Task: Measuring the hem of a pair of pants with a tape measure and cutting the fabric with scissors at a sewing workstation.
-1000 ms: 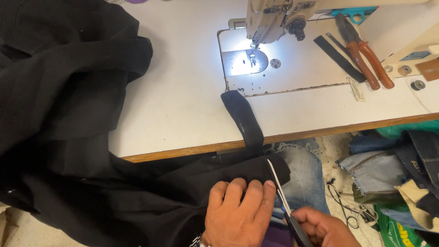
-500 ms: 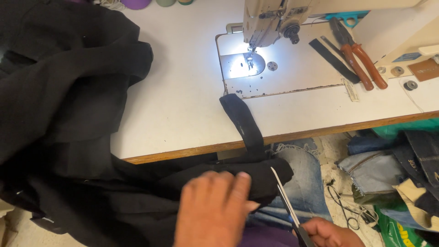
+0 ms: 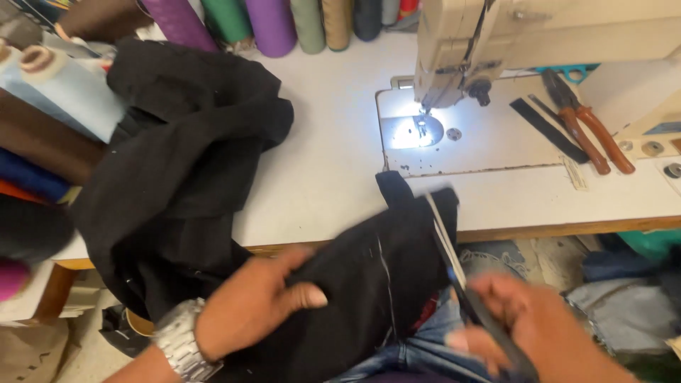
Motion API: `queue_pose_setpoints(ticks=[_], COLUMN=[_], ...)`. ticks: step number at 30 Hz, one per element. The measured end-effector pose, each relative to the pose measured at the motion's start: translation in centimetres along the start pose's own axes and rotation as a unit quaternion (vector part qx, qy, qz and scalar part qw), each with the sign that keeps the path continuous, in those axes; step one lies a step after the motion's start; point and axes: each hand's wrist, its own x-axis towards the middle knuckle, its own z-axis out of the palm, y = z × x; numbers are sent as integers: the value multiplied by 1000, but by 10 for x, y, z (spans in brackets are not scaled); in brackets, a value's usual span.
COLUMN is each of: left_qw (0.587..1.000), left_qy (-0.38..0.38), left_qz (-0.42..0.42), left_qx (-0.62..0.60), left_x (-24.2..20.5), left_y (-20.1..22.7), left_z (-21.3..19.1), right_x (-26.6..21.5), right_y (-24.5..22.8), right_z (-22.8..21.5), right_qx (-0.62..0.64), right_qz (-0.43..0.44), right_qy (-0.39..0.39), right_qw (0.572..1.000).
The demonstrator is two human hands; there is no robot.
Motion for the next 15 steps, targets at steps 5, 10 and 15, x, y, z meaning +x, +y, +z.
queue_pose_setpoints(ticks=[5, 10, 15], left_qw=[890, 804, 763], left_qy=[310, 346, 148], left_qz=[26, -5, -16], left_qx=[334, 484, 629], left_x=[-41, -48, 5], left_y=[70, 85, -17], left_z=[-96, -124, -37], right_x=[-2, 26, 63], right_y=[-63, -42, 10], right_z=[-4, -1, 29], right_qx=[-80, -105, -113], right_qz=[-151, -127, 142], right_qy=[45, 5, -54], right_qw=[984, 986, 982])
